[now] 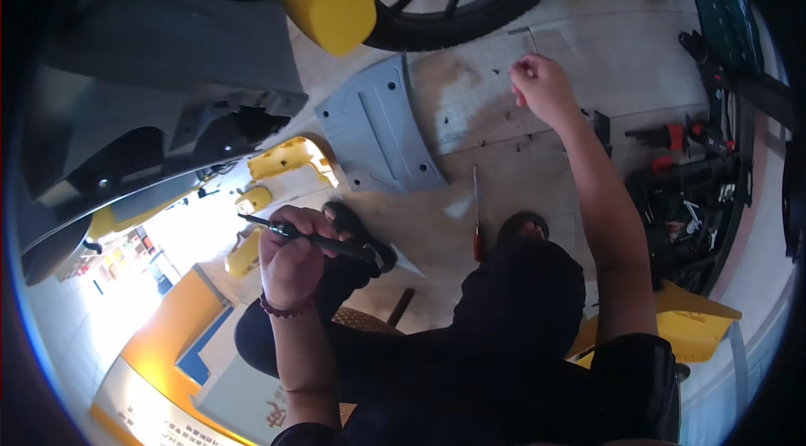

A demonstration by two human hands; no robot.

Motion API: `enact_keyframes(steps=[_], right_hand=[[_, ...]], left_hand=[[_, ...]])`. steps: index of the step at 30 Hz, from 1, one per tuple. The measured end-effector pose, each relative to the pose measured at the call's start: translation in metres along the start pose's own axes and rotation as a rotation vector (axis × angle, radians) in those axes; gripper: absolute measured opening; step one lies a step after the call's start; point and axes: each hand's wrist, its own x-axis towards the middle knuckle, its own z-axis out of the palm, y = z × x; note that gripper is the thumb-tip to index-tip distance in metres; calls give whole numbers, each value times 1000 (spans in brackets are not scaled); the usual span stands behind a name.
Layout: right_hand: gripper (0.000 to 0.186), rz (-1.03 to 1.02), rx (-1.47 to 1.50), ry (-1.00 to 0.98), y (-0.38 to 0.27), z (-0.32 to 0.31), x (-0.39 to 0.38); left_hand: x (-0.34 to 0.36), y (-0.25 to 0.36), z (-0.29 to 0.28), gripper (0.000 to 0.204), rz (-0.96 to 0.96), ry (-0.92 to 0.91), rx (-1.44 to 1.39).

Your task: The person is repairing the plastic parts and cables of a yellow motorcycle.

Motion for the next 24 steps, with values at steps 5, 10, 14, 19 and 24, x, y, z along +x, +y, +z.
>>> enact_keyframes(steps=[5,10,14,19,24], right_hand=[[20,-152,-101,82,56,13,42],[18,-179,-172,164,75,12,67],[15,-282,-417,125,83,10,77],[9,-496,-630,99,83,29,81],[9,-499,-727,90,78,38,81]], left_hand=[[-1,-9,-2,21,-30,2,25],[-1,-18,-6,22,-43,-7,13],[1,-28,-7,18,-93,21,-38],[7,-29,-8,20,-121,18,0],[11,-27,-9,17,-169,20,-2]])
